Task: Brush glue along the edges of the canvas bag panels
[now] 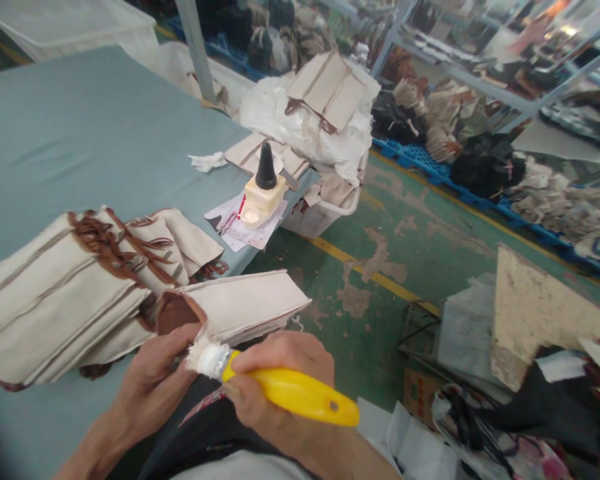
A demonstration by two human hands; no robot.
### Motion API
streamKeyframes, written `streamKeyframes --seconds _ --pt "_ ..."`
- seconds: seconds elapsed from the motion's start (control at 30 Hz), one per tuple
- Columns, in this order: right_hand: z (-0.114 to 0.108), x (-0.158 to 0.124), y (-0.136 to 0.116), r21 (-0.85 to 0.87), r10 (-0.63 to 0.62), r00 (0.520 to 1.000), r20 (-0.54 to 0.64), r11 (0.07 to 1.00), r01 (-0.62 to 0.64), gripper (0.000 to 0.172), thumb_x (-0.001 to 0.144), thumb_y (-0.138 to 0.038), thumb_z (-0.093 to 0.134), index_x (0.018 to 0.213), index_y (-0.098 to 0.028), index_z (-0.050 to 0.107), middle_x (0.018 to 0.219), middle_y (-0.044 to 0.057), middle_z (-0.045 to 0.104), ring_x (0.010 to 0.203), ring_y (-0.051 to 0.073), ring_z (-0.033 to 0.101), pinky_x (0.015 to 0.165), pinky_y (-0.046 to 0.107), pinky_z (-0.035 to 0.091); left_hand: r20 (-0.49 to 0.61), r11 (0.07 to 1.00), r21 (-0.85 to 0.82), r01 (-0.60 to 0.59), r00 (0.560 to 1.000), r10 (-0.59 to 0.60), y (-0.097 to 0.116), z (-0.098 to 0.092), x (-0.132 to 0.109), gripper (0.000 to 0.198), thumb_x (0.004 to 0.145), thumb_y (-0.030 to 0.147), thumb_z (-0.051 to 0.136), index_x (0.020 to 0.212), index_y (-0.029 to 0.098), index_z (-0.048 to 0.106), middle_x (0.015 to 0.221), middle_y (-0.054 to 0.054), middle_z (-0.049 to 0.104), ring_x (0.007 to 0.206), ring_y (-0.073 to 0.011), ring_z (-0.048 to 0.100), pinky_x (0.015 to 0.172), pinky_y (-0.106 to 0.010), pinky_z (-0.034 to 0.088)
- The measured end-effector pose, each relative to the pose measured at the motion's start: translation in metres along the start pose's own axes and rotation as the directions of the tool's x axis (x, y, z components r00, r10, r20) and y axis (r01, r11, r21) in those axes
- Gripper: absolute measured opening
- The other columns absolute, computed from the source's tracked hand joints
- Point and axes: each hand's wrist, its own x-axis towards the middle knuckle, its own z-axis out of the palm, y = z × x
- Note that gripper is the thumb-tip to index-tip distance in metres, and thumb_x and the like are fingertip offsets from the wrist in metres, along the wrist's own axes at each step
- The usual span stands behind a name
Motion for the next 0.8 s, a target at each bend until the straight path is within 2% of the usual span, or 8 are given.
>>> streamKeyframes --seconds 0.07,0.17,0.3,0.43,0.57,0.67,0.73,0.8 --pt "0.000 -0.002 0.004 0.022 0.020 1.000 -0.018 1.000 -0.020 0.024 0.103 -0.038 0.070 0.084 -0.024 0.071 0.060 -0.003 0.073 0.046 0.014 0.067 0.049 0.023 0.056 0.006 1.000 0.003 0.003 1.000 -0.004 -0.002 0.000 -0.001 0.020 0.099 0.009 0.057 0.103 0.024 0.070 0.082 0.003 0.077 0.069 -0.0119 0.073 0.067 -0.018 0.050" --pt "0.001 -0.008 0.013 0.087 0.153 0.986 -0.072 0.985 -0.147 0.025 0.103 -0.040 0.069 0.087 -0.022 0.075 0.059 -0.002 0.071 0.039 0.013 0.060 0.045 0.025 0.055 -0.020 0.999 0.042 0.029 0.999 -0.028 -0.002 0.001 -0.003 0.019 0.098 0.008 0.057 0.096 0.023 0.069 0.073 0.004 0.072 0.062 -0.0116 0.068 0.064 -0.018 0.048" --pt "0.005 -0.002 0.018 0.229 0.270 0.963 0.009 0.937 -0.265 0.023 0.103 -0.035 0.070 0.085 -0.022 0.074 0.052 -0.007 0.066 0.034 0.009 0.055 0.038 0.016 0.047 -0.026 0.999 0.028 0.019 0.999 -0.018 -0.002 0.002 -0.002 0.021 0.098 0.006 0.055 0.095 0.022 0.069 0.079 0.003 0.074 0.063 -0.0105 0.065 0.063 -0.018 0.046" --pt "0.010 0.012 0.020 0.311 0.289 0.947 -0.139 0.921 -0.235 0.025 0.103 -0.034 0.071 0.082 -0.020 0.071 0.047 -0.008 0.061 0.034 0.008 0.055 0.036 0.013 0.044 -0.044 0.998 0.043 0.035 0.999 -0.033 -0.002 0.001 0.001 0.021 0.098 0.006 0.056 0.089 0.022 0.067 0.075 0.005 0.069 0.061 -0.0091 0.060 0.063 -0.017 0.045" --pt "0.013 0.014 0.023 0.319 0.306 0.951 -0.041 0.906 -0.278 0.030 0.103 -0.040 0.071 0.081 -0.019 0.071 0.046 -0.006 0.061 0.033 0.009 0.056 0.036 0.014 0.046 -0.021 1.000 -0.001 0.000 1.000 0.000 -0.006 0.002 0.003 0.022 0.100 0.005 0.055 0.099 0.023 0.069 0.081 0.005 0.074 0.067 -0.0089 0.067 0.067 -0.015 0.048" --pt "0.015 0.012 0.025 0.314 0.320 0.944 -0.080 0.907 -0.280 0.033 0.103 -0.044 0.071 0.081 -0.019 0.071 0.047 -0.006 0.062 0.035 0.009 0.058 0.038 0.014 0.048 -0.006 1.000 -0.028 -0.002 1.000 0.002 -0.009 0.004 0.005 0.026 0.102 0.006 0.053 0.108 0.023 0.071 0.084 0.005 0.075 0.070 -0.0084 0.069 0.070 -0.013 0.049" --pt "0.017 0.015 0.026 0.330 0.322 0.944 -0.066 0.900 -0.284 0.035 0.102 -0.047 0.072 0.080 -0.020 0.072 0.048 -0.005 0.062 0.036 0.010 0.058 0.038 0.015 0.048 -0.025 0.999 -0.041 0.003 1.000 -0.004 -0.011 0.006 0.008 0.024 0.102 0.006 0.055 0.105 0.022 0.073 0.080 0.005 0.074 0.067 -0.0081 0.067 0.067 -0.014 0.048" --pt "0.019 0.022 0.029 0.362 0.330 0.944 0.006 0.879 -0.310 0.035 0.101 -0.048 0.073 0.080 -0.019 0.072 0.047 -0.005 0.063 0.036 0.009 0.057 0.038 0.015 0.047 -0.056 0.997 -0.071 0.016 0.998 -0.020 -0.012 0.007 0.012 0.023 0.100 0.007 0.057 0.101 0.022 0.075 0.079 0.005 0.074 0.066 -0.0082 0.066 0.066 -0.014 0.048"
